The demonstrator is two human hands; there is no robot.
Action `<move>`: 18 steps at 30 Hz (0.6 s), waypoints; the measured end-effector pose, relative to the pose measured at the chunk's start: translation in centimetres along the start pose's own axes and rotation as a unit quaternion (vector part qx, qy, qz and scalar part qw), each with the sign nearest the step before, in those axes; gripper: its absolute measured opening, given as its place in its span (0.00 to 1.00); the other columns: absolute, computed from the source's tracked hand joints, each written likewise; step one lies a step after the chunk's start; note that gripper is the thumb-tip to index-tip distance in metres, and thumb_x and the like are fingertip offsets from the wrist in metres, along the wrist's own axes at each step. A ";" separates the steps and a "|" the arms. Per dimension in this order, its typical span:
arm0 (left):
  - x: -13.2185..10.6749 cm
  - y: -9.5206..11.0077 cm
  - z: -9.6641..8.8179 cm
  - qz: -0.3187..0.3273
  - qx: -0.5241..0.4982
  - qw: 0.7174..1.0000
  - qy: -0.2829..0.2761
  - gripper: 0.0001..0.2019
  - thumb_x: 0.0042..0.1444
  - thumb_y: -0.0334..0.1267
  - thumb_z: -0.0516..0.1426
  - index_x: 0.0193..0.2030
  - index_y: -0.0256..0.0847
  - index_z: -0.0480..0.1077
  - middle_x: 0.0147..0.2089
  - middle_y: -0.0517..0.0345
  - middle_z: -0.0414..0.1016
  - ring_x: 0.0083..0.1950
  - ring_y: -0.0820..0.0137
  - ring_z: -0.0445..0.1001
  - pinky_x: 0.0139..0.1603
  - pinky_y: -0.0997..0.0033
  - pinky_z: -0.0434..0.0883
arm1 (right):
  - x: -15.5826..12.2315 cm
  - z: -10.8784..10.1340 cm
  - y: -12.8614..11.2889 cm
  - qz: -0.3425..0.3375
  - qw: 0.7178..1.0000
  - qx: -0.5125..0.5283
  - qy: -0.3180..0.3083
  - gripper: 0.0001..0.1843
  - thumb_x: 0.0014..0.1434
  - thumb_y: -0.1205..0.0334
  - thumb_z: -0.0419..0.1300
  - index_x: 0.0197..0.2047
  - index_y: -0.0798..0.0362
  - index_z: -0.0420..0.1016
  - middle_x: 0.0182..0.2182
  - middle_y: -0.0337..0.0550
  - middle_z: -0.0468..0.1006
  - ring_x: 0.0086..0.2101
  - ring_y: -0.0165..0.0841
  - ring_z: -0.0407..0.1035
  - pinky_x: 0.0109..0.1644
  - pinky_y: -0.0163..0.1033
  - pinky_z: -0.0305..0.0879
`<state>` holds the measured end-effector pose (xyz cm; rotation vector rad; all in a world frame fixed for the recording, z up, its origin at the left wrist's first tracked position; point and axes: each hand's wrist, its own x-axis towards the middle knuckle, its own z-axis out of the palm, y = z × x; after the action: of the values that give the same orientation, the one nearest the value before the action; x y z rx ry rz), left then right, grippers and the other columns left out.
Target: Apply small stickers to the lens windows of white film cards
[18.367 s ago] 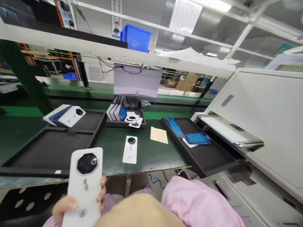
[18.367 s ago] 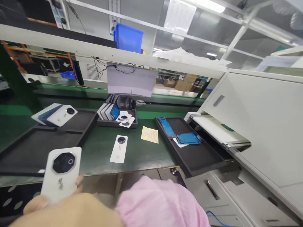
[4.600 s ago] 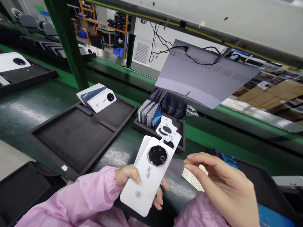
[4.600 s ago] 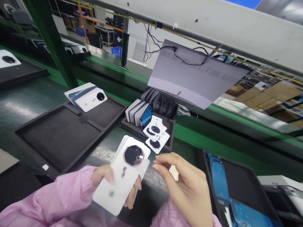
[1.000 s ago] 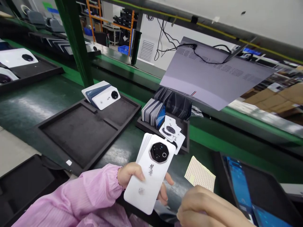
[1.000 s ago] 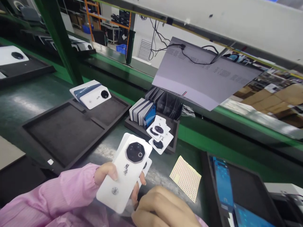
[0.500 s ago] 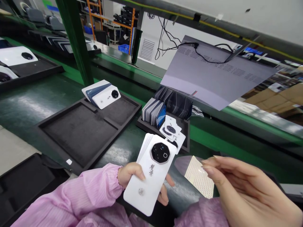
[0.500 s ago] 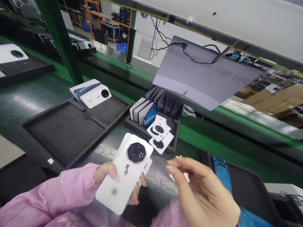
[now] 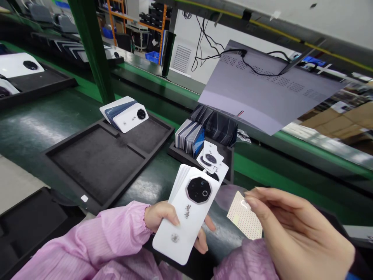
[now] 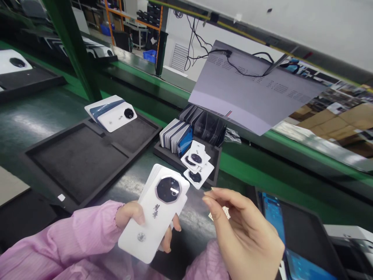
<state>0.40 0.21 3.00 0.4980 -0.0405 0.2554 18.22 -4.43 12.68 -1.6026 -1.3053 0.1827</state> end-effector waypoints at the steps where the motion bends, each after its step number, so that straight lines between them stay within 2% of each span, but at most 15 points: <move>1: 0.0 0.0 0.0 0.000 0.000 1.000 -0.003 0.32 0.33 0.36 0.52 0.50 0.27 0.65 0.37 0.48 0.74 0.39 0.62 0.71 0.44 0.62 0.62 | 0.2 0.2 0.2 0.003 1.000 0.000 0.003 0.09 0.49 0.60 0.66 0.35 0.49 0.75 0.28 0.38 0.78 0.27 0.31 0.72 0.31 0.34 0.70; 7: -0.1 -0.1 -0.1 0.002 0.021 1.000 -0.007 0.32 0.34 0.36 0.52 0.50 0.28 0.66 0.36 0.49 0.74 0.39 0.62 0.71 0.44 0.62 0.63 | 1.1 1.3 1.4 0.002 1.000 -0.015 -0.010 0.09 0.51 0.59 0.64 0.37 0.51 0.75 0.31 0.41 0.77 0.29 0.32 0.71 0.35 0.38 0.68; 13: -0.1 -0.3 0.0 0.001 -0.004 1.000 0.006 0.33 0.33 0.35 0.51 0.51 0.28 0.65 0.36 0.51 0.75 0.38 0.64 0.73 0.46 0.63 0.63 | 1.6 1.8 1.8 -0.048 0.991 -0.048 -0.116 0.13 0.52 0.57 0.62 0.42 0.50 0.71 0.33 0.40 0.73 0.32 0.32 0.68 0.37 0.40 0.67; 18: -0.1 -0.2 -0.2 0.006 0.004 1.000 -0.002 0.32 0.33 0.35 0.52 0.51 0.26 0.65 0.37 0.48 0.75 0.38 0.62 0.72 0.44 0.62 0.63 | 2.2 2.4 1.8 -0.060 0.978 -0.104 -0.170 0.17 0.53 0.53 0.60 0.45 0.50 0.68 0.38 0.43 0.70 0.35 0.35 0.66 0.37 0.42 0.67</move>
<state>0.34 0.07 2.76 0.5070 -0.0467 0.2656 18.74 -1.07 11.15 -1.7122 -1.7282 0.2625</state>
